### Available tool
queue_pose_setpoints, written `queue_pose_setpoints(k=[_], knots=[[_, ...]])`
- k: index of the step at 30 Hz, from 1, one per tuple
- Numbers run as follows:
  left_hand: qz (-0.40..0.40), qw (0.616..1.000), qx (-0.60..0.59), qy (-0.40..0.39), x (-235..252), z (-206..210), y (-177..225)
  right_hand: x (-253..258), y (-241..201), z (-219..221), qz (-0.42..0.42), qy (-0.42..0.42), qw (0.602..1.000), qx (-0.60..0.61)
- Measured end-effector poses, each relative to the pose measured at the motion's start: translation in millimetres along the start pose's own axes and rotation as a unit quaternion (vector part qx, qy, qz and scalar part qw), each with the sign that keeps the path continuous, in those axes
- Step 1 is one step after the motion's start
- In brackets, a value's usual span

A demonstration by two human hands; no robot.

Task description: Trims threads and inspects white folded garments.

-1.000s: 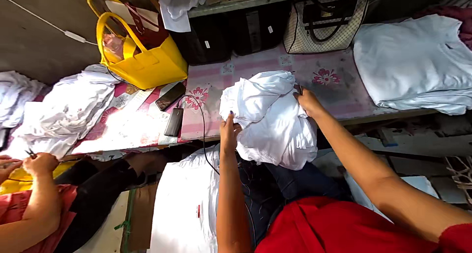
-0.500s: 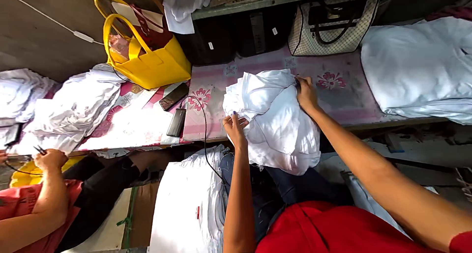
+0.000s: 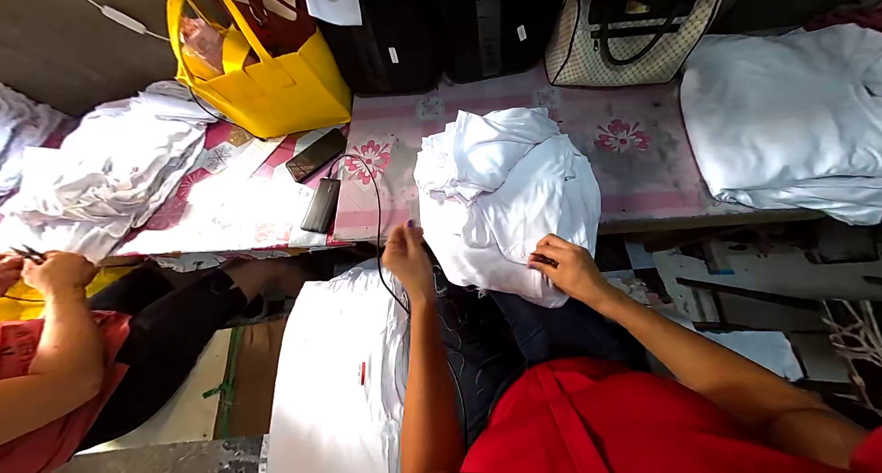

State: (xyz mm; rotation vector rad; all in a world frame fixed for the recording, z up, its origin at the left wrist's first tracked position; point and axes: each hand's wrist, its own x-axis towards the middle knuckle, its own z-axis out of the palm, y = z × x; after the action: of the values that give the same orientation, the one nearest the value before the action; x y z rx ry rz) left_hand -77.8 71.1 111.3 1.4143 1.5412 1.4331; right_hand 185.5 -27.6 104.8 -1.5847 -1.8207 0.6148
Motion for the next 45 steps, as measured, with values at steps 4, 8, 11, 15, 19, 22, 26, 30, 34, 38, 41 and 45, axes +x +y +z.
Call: queue_pose_setpoints(k=[4,8,11,15,19,22,26,30,34,38,41,45], knots=[[0.183,0.927,0.051,-0.323,-32,41,23,8,-20,-14,0.038,-0.012,0.995,0.091],[0.262,0.919,0.046,-0.291,-42,68,13,1,-32,-25,0.011,0.036,0.997,0.062],[0.271,0.896,0.038,-0.351,-47,71,31,0,-30,-24,-0.003,0.069,0.997,0.018],[0.255,0.88,0.015,-0.401,-40,58,34,5,-41,-36,0.002,0.047,0.999,-0.024],[0.24,0.875,-0.022,-0.419,-37,44,40,6,-50,-49,0.052,-0.025,0.996,0.061],[0.265,0.894,-0.038,-0.359,-42,55,38,8,-53,-44,0.017,0.016,1.0,0.008],[0.24,0.935,-0.05,-0.256,-52,65,47,17,-49,-29,-0.04,0.117,0.982,-0.145],[0.242,0.962,-0.034,-0.121,-62,76,44,29,-21,-13,-0.026,0.176,0.973,-0.15],[0.216,0.976,-0.009,0.007,-50,59,-9,20,-23,-27,0.011,0.147,0.989,0.019],[0.183,0.983,-0.021,-0.021,-58,62,-31,15,-22,-25,-0.025,0.089,0.983,0.156],[0.109,0.989,0.042,-0.094,-65,71,-24,22,-16,-20,0.033,0.018,0.999,0.017],[0.034,0.986,0.099,-0.129,-70,70,-3,31,-11,-12,0.108,-0.069,0.991,-0.035]])
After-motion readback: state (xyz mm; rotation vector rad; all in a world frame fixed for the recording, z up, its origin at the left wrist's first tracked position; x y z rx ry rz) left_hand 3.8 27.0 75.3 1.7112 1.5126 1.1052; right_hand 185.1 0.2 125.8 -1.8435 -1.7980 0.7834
